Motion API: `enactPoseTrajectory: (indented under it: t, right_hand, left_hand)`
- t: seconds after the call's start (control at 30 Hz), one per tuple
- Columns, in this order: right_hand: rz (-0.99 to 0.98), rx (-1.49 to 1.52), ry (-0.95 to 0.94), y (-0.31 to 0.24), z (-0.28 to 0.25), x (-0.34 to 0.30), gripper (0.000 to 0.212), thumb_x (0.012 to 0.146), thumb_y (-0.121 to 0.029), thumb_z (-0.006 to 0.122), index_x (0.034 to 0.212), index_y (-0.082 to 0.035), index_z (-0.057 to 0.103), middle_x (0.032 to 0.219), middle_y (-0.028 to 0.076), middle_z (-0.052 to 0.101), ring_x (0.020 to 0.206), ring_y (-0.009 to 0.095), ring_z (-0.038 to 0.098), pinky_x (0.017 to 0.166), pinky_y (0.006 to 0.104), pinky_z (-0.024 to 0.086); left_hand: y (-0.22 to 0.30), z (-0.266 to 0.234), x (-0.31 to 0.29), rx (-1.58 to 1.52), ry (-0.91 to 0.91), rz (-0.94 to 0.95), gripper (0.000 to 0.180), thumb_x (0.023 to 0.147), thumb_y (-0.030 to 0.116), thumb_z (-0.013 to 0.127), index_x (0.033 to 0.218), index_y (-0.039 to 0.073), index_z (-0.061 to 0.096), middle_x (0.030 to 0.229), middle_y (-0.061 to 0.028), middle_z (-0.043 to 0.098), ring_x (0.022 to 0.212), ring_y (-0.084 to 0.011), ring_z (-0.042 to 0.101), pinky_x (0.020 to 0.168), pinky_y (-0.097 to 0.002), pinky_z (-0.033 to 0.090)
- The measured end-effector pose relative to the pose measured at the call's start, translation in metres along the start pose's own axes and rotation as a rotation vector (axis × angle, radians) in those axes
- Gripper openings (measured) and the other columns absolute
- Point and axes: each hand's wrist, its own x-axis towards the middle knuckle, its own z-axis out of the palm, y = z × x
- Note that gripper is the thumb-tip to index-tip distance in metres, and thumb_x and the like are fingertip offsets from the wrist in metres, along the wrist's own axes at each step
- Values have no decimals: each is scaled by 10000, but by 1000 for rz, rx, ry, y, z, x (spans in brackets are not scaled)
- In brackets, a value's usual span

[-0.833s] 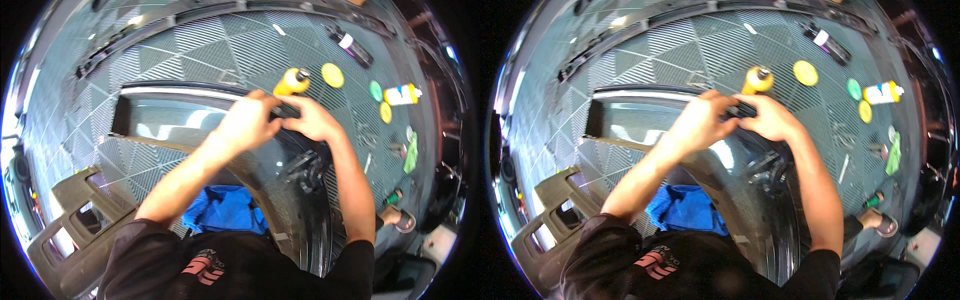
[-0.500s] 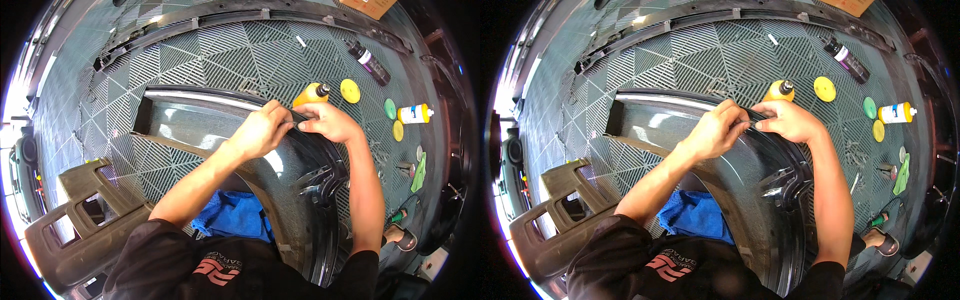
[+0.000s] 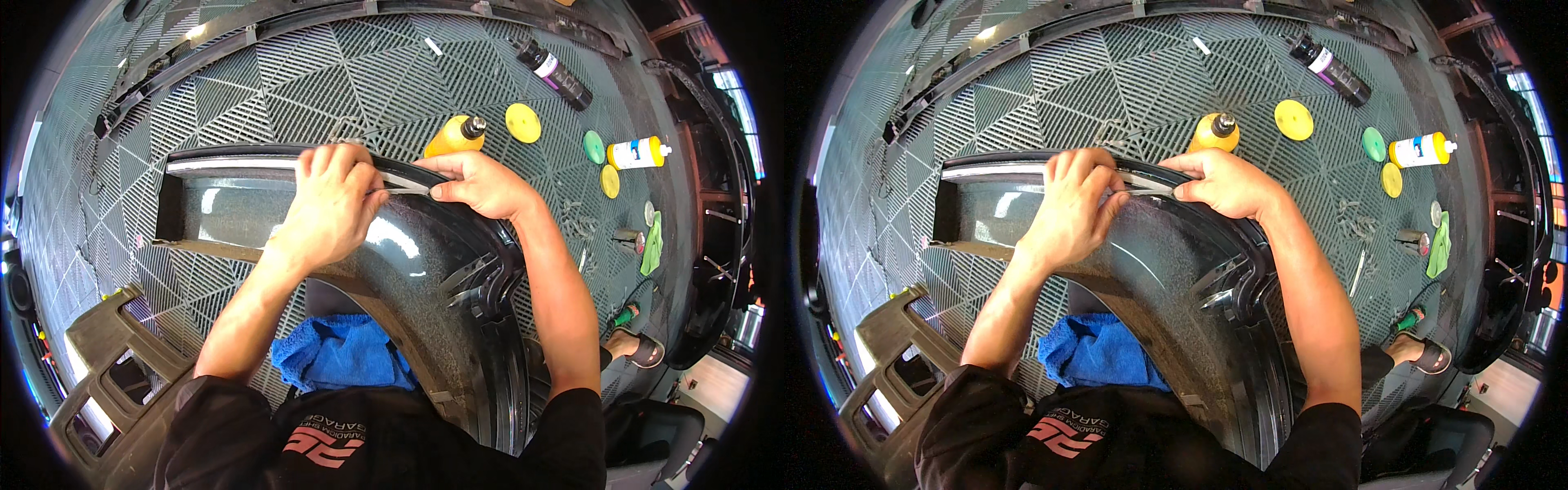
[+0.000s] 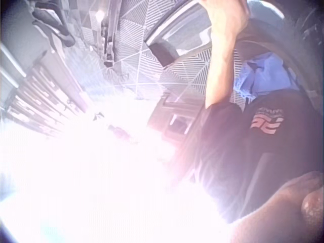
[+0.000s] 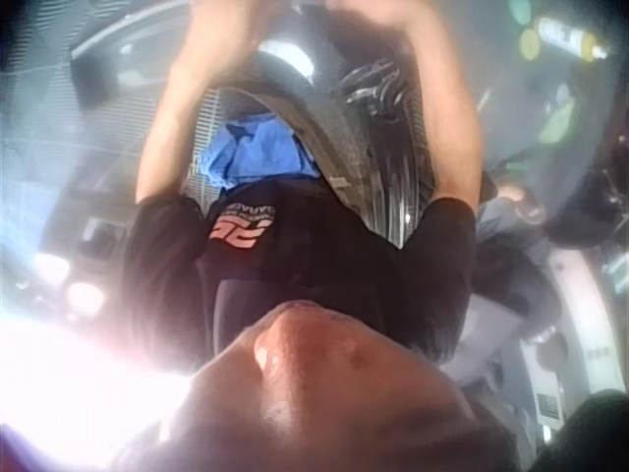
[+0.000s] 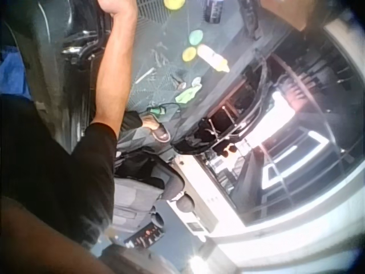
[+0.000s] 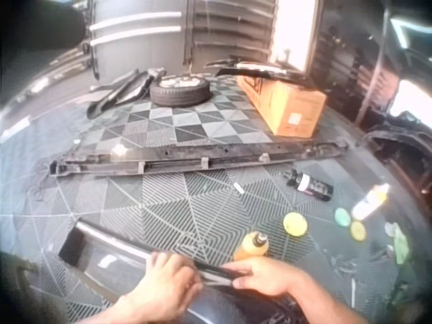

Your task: The person installs a rubber weather stripping onto a curved car door frame. They use a small metal tool to press the strip into a groove along the edge, then smooth it by hand to ensure it is seated properly.

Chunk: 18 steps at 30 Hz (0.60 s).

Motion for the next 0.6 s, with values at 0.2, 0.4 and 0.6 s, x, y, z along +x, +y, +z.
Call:
enactPoseTrajectory:
  t: [0.2, 0.4, 0.6]
  right_hand:
    - [64, 112, -85, -3, -4, 5, 533, 987, -59, 667, 1491, 43, 528, 1321, 64, 674, 1160, 132, 628, 1046, 284, 487]
    - [61, 37, -96, -3, -1, 12, 507, 986, -92, 703, 1454, 46, 564, 1257, 61, 699, 1089, 103, 640, 989, 269, 511]
    - [19, -85, 84, -1, 20, 13, 413, 977, -221, 755, 1277, 52, 678, 1030, 31, 742, 927, 98, 649, 861, 280, 526]
  left_hand:
    - [-24, 7, -5, -65, -64, -27, 114, 999, 199, 652, 1026, 92, 623, 1377, -133, 542, 1380, -335, 446, 1219, -640, 90]
    - [-39, 8, -3, -198, -85, 10, 113, 981, 209, 662, 1011, 102, 640, 1324, -129, 551, 1328, -338, 456, 1199, -611, 135]
    - [-47, 11, -6, -273, -103, -9, 129, 1003, 237, 633, 1017, 109, 637, 1301, -114, 552, 1319, -306, 453, 1201, -568, 126]
